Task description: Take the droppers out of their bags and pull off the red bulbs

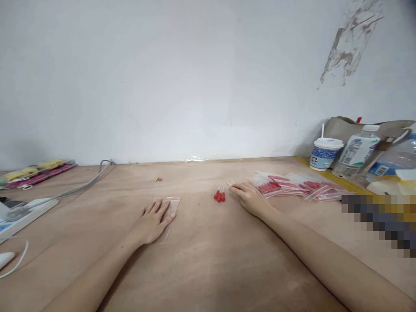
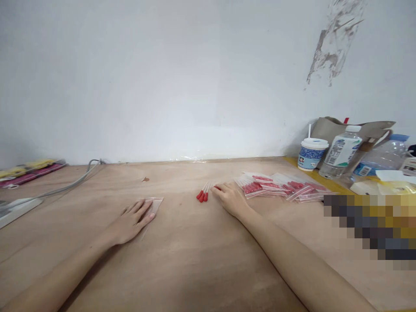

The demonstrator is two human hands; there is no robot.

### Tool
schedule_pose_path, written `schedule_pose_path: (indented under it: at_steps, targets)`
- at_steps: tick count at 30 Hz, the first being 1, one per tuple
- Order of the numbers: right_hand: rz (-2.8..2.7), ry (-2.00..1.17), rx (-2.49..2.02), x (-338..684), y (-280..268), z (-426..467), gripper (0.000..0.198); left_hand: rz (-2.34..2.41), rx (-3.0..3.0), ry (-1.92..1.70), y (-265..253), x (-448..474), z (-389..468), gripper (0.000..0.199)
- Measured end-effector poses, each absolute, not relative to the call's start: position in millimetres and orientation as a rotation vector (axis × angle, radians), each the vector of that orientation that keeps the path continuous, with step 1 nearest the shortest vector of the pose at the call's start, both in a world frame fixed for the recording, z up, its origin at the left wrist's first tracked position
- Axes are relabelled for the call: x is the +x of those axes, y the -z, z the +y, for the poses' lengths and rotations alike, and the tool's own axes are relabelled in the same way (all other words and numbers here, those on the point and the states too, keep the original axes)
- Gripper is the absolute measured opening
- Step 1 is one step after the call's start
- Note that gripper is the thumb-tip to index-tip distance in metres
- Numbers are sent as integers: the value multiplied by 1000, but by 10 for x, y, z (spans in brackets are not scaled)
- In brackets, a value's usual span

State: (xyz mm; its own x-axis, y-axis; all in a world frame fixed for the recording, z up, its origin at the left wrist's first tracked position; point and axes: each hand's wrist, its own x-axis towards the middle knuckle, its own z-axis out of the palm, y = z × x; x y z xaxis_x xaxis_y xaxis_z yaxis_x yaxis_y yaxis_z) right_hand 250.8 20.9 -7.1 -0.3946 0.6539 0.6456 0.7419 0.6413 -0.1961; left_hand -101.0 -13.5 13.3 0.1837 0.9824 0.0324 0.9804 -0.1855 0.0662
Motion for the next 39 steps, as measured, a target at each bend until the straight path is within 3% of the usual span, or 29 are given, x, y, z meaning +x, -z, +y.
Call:
schedule_pose_path:
  at_steps: [15, 23, 26, 29, 31, 39]
  targets:
    - [-2215, -90, -1033, 2321, 85, 126, 24, 2405, 2306, -600, -134, -1279, 381, 48]
    - [-2181, -197, -1030, 2270, 49, 63, 22, 2288, 2543, -411, -293, -1271, 279, 48]
    - [-2184, -186, -1099, 2270, 36, 57, 28, 2237, 2638, -461, -351, -1252, 264, 36]
    - [-2168, -165, -1255, 2245, 43, 78, 40, 1994, 2767, -623, -332, -977, 213, 29]
    - [-2169, -166, -1354, 2220, 57, 99, 46, 1695, 2729, -675, -273, -658, 170, 35]
    - [-2209, -207, -1342, 2128, 76, 153, 32, 1027, 2527, -891, -33, 260, 252, 35]
